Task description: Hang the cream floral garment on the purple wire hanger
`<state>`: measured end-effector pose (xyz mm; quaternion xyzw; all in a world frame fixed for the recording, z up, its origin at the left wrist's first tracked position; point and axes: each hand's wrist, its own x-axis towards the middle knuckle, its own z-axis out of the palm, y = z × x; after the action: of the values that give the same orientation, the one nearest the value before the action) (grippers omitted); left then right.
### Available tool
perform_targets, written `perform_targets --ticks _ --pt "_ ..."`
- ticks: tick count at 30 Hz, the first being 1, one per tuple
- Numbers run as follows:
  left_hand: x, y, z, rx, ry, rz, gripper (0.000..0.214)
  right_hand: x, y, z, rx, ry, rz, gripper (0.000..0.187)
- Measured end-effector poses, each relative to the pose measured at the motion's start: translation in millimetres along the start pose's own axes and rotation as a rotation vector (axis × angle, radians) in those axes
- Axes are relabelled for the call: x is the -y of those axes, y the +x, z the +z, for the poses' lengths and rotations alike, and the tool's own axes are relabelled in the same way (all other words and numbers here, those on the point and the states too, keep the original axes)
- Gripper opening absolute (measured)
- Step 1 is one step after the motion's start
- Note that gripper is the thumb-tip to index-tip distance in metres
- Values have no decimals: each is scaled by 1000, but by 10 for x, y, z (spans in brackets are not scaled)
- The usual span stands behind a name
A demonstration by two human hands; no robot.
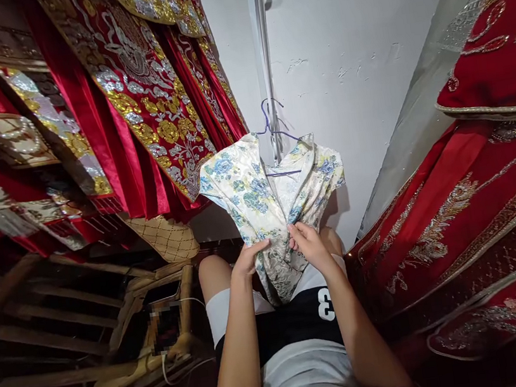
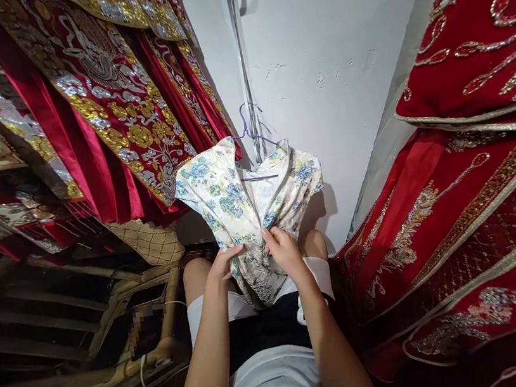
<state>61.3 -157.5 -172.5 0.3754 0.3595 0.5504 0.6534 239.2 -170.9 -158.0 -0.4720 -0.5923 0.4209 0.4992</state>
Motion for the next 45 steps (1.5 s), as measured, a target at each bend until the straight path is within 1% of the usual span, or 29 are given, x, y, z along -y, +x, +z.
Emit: perform_targets --ticks 2,4,7,10,14,17,19,20,21,22,25,26,27,28,29,31,33,34,35,37,40,43,45 --pt "11 -28 -29 30 66 34 67 19 36 28 -48 -76 -9 52" --pt "20 -41 -40 71 168 84 75 26 80 18 -72 -154 -16 51" --pt "32 -44 -42 100 278 116 80 31 134 -31 -54 -236 -20 48" --pt "26 -54 -45 96 335 111 82 43 138 -71 -46 -290 -24 44" --pt "-13 -82 -56 79 385 83 79 90 65 -113 -68 -329 9 40" --pt "-17 -50 -83 94 445 70 68 139 1 -151 -82 -348 62 37" --pt "13 16 -103 83 495 104 59 159 -25 -161 -83 -303 90 35" --pt "38 56 -110 53 514 143 55 163 -33 -157 -75 -257 93 34" --pt "70 95 -111 -2 528 209 53 163 -38 -148 -60 -207 91 33" --pt "105 130 -107 -90 544 307 55 161 -41 -133 -41 -165 87 32" --pt "222 170 -59 -437 651 728 71 149 -34 -75 9 -79 73 31" --pt "261 160 -33 -515 714 854 75 146 -28 -59 22 -49 68 31" --pt "298 143 -3 -557 785 945 74 145 -19 -46 43 -13 63 31" --pt "335 121 31 -566 853 998 70 146 -11 -37 68 23 63 30" --pt "370 101 68 -546 907 1022 62 148 -3 -32 99 54 66 29" --pt "440 72 147 -426 950 1000 44 156 6 -26 168 93 74 27" --pt "505 66 219 -273 894 907 31 167 17 -24 233 110 79 25" --pt "534 68 248 -219 849 849 28 177 32 -27 254 114 77 24" --pt "558 70 272 -192 806 795 26 194 61 -35 267 117 73 23" --pt "590 76 300 -200 748 729 23 267 186 -78 269 114 70 22" --pt "601 90 308 -191 736 699 24 526 573 -204 215 103 94 24" --pt "617 133 310 -160 769 689 25 926 1082 -327 82 138 77 23" --pt "651 173 304 -128 795 685 24 1181 1363 -361 -1 181 74 24"
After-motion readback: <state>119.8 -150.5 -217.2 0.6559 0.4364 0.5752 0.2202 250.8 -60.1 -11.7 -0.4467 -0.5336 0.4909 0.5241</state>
